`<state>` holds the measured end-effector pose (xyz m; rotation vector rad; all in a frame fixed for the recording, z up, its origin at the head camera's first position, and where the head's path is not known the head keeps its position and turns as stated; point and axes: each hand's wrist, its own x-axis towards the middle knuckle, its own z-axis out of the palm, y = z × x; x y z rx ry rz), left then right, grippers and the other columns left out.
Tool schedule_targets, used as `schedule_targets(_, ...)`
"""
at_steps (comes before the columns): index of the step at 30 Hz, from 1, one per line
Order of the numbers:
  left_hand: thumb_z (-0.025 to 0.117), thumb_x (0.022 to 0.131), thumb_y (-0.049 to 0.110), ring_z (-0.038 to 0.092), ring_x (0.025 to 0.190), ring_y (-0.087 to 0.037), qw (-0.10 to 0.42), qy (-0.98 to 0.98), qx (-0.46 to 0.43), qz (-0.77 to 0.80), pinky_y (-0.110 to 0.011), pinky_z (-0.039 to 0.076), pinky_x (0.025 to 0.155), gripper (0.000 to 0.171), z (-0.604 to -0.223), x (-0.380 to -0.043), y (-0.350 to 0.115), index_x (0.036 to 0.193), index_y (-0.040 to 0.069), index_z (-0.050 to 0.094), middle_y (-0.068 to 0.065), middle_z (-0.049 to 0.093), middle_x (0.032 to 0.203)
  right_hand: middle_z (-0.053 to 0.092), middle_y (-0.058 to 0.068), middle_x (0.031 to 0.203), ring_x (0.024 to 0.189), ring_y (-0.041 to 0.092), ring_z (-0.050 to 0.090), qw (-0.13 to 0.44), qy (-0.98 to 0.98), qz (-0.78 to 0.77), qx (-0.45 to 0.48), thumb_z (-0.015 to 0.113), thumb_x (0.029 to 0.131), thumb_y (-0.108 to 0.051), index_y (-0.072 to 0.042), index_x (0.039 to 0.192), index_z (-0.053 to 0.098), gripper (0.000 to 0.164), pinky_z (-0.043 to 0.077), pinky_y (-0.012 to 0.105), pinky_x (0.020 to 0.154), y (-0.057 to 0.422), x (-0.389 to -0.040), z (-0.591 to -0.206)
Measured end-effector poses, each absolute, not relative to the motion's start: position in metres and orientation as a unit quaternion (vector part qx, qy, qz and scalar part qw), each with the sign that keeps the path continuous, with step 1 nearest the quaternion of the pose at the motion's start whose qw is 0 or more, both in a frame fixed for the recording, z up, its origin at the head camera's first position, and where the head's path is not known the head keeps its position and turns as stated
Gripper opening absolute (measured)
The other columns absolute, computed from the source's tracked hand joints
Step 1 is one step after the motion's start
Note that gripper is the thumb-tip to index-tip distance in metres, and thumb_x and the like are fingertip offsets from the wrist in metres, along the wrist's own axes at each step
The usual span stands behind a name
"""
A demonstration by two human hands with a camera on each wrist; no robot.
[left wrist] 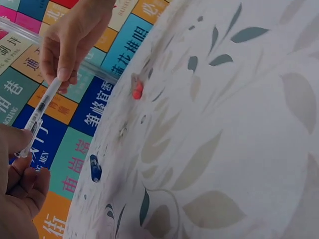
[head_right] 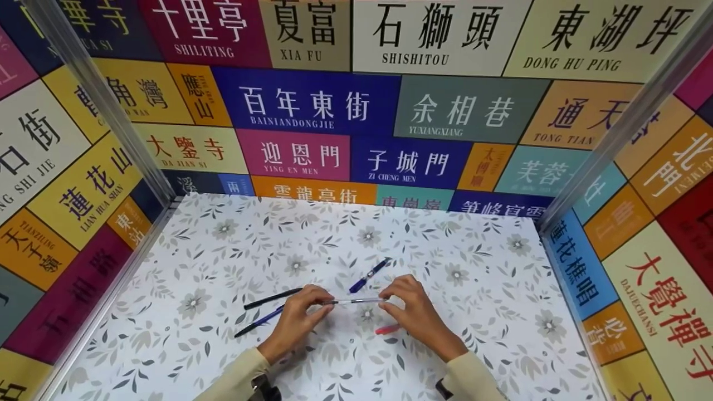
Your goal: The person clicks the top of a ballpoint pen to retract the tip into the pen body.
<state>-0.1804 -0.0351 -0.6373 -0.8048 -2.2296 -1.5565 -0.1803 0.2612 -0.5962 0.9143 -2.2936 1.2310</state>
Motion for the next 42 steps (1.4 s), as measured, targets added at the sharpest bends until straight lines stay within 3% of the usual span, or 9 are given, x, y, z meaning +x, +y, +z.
schedule_targets(7,0.083,0.098,0.006,0.073,0.096,-0.024,0.166,-0.749,-0.271,-0.581,-0.038,0.064,0.085,0.013,-0.634,-0.183,-0.034,0.110,0.007,0.079,-0.005,0.076,0.106,0.074,0.000,0.095,0.095,0.025,0.064,0.161,-0.823,0.459,0.295,0.091,0.082,0.009,-0.017,0.101,0.082,0.033,0.052,0.019,0.086,0.262,-0.162,-0.614)
schedule_targets(14,0.083,0.097,0.003,0.074,0.099,-0.028,0.129,-0.719,-0.260,-0.631,-0.042,0.065,0.090,0.017,-0.629,-0.181,-0.032,0.112,0.010,0.079,-0.015,0.076,0.108,0.072,-0.004,0.096,0.094,0.019,0.064,0.114,-0.848,0.460,0.238,0.091,0.087,0.000,-0.021,0.100,0.082,0.026,0.062,0.031,0.075,0.258,-0.145,-0.616)
schedule_targets(19,0.081,0.101,0.011,0.074,0.103,-0.023,0.100,-0.718,-0.251,-0.641,-0.039,0.064,0.095,0.013,-0.625,-0.181,-0.030,0.114,0.013,0.079,-0.013,0.076,0.111,0.072,-0.001,0.096,0.093,0.021,0.065,0.114,-0.843,0.471,0.231,0.091,0.085,0.003,-0.016,0.098,0.082,0.025,0.064,0.031,0.074,0.256,-0.140,-0.620)
schedule_targets(24,0.081,0.101,0.015,0.074,0.103,-0.021,0.082,-0.708,-0.243,-0.658,-0.036,0.062,0.097,0.013,-0.617,-0.181,-0.028,0.114,0.014,0.080,-0.015,0.076,0.112,0.073,-0.001,0.094,0.087,0.020,0.068,0.123,-0.837,0.475,0.243,0.094,0.082,0.002,-0.015,0.098,0.081,0.026,0.065,0.038,0.070,0.253,-0.137,-0.621)
schedule_targets(29,0.080,0.102,0.012,0.076,0.103,-0.024,0.084,-0.699,-0.249,-0.665,-0.035,0.062,0.096,0.013,-0.612,-0.181,-0.025,0.115,0.013,0.080,-0.019,0.076,0.111,0.074,0.001,0.097,0.082,0.017,0.069,0.110,-0.833,0.492,0.227,0.092,0.085,0.000,-0.016,0.106,0.082,0.028,0.064,0.040,0.072,0.251,-0.132,-0.621)
schedule_targets(37,0.080,0.102,0.011,0.076,0.103,-0.026,0.095,-0.699,-0.252,-0.662,-0.038,0.063,0.096,0.016,-0.609,-0.181,-0.021,0.118,0.012,0.080,-0.006,0.078,0.115,0.075,0.000,0.099,0.086,0.018,0.070,0.066,-0.827,0.516,0.212,0.086,0.093,-0.001,-0.013,0.107,0.082,0.019,0.061,0.040,0.079,0.244,-0.125,-0.622)
schedule_targets(42,0.080,0.102,0.012,0.077,0.104,-0.024,0.093,-0.694,-0.251,-0.668,-0.038,0.063,0.097,0.019,-0.606,-0.181,-0.018,0.121,0.011,0.080,-0.006,0.078,0.117,0.074,0.003,0.098,0.085,0.020,0.071,0.052,-0.821,0.528,0.209,0.087,0.092,-0.001,-0.008,0.109,0.081,0.019,0.064,0.039,0.077,0.238,-0.122,-0.624)
